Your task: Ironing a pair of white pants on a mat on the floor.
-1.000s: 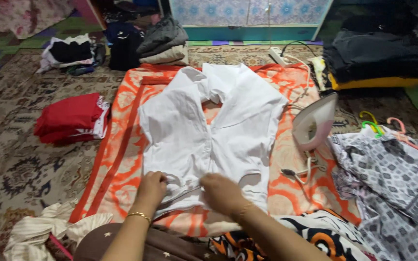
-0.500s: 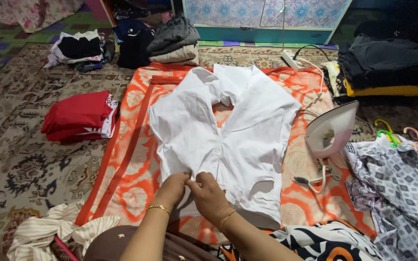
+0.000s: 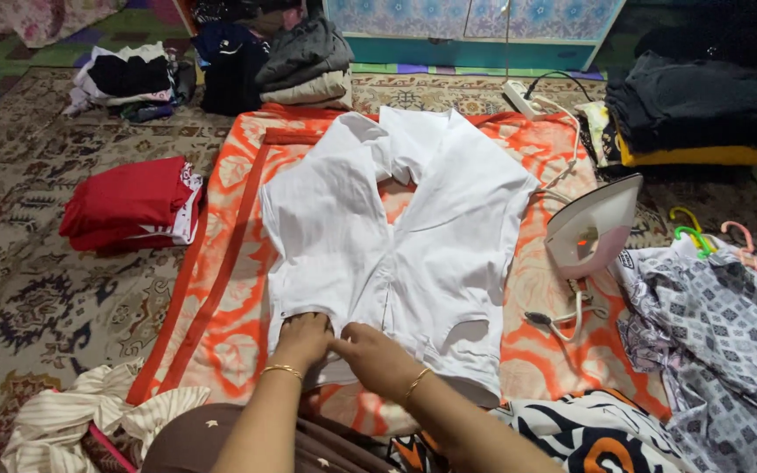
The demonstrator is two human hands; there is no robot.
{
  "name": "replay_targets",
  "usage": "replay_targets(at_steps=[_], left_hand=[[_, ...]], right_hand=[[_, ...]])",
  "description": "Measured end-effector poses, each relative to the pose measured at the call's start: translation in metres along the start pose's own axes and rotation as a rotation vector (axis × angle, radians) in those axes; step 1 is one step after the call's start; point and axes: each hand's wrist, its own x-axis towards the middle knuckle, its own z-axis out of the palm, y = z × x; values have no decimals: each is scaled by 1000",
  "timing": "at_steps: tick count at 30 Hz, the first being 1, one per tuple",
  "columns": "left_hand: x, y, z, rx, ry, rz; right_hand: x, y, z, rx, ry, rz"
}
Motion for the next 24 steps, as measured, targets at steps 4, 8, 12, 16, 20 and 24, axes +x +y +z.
replay_targets(at_steps=[4,8,12,16,20,24], left_hand=[[-35,4,-92,-342,-222,20],[-92,31,-196,-291,-131,-248],[-90,-8,-135,-171,-206,-326],[-80,-35,-103,-487,-299,-361],[-101,5,-143,-283,-379,-460],[-96,53,-137,3,-275,-401]], right_hand=[[-17,16,-49,63,-17,21],[-79,51,-95,-270,-305,261],[-134,94,-85,-432,-308,345],[-106,52,-138,-300,-508,624],[-124,40,-128,-417,-710,721],[-141,78,-105,-245,-677,725]])
